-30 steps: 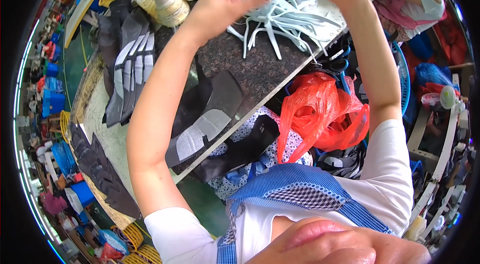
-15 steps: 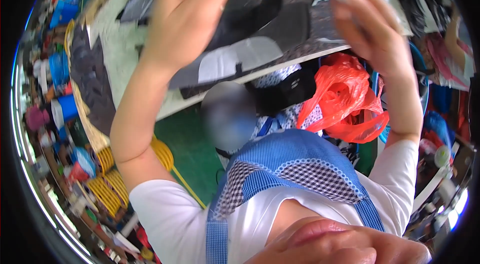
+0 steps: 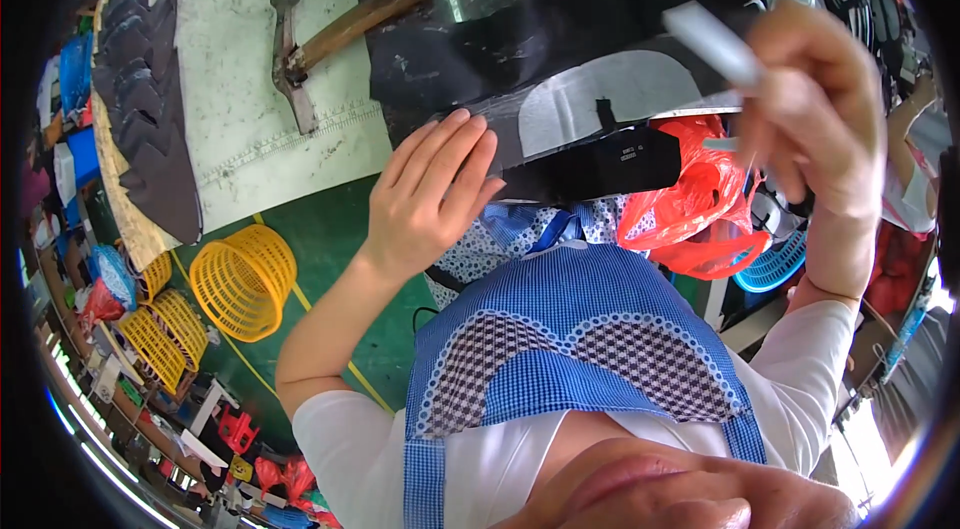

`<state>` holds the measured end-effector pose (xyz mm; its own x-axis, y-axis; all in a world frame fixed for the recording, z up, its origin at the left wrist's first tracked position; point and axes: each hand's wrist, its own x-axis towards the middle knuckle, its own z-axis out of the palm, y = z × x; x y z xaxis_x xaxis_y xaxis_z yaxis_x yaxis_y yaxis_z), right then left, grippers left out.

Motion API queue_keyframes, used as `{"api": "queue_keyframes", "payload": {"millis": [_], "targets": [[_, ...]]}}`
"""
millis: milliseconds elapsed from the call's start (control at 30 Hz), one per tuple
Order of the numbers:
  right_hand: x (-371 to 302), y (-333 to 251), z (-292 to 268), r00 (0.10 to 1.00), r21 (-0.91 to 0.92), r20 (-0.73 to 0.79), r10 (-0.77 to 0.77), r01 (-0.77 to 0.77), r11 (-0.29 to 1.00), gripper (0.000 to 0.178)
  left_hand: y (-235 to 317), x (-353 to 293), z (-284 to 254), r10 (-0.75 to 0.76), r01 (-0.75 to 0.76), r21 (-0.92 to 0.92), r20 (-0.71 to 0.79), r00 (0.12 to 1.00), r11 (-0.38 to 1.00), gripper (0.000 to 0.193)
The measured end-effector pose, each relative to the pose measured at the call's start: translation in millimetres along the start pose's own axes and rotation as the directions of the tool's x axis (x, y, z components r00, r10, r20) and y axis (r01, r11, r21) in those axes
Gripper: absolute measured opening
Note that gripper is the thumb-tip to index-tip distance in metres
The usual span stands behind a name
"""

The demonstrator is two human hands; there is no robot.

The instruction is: Assembling shoe upper components by applying adhesive strips and folding edges.

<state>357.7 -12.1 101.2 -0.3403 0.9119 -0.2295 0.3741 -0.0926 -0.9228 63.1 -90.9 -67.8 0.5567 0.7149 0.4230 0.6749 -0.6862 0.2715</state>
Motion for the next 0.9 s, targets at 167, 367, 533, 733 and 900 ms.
{"api": "queue_keyframes", "payload": {"millis": [167, 367, 533, 733, 900], "targets": [[43.3, 53.6, 58.0, 0.932, -0.055, 0.332, 0.146, -0.136, 0.989, 0.016, 9.8, -13.8, 12.8, -0.09, 0.086, -0.06, -0.068, 0.994, 0.995, 0.039], [66.9, 70.3, 81.2, 0.917, -0.147, 0.352, 0.187, -0.143, 0.979, 0.017, 9.4, -15.2, 18.5, -0.095, 0.081, -0.111, -0.131, 0.987, 0.991, 0.037], [68.6, 70.6, 89.5, 0.965, -0.444, 0.258, 0.047, 0.075, 0.893, 0.021, 5.4, -9.3, 19.4, -0.059, 0.058, -0.012, -0.054, 0.997, 0.998, 0.038], [52.2, 54.8, 35.7, 0.964, -0.395, 0.094, 0.247, -0.192, 0.898, 0.022, 2.3, -0.3, 11.4, -0.048, 0.049, 0.11, -0.008, 0.999, 0.993, 0.045], [58.5, 71.5, 28.8, 0.987, -0.553, 0.06, 0.149, -0.092, 0.828, 0.022, 9.0, 26.5, -2.2, -0.087, 0.059, 0.151, 0.185, 0.979, 0.987, 0.041]]}}
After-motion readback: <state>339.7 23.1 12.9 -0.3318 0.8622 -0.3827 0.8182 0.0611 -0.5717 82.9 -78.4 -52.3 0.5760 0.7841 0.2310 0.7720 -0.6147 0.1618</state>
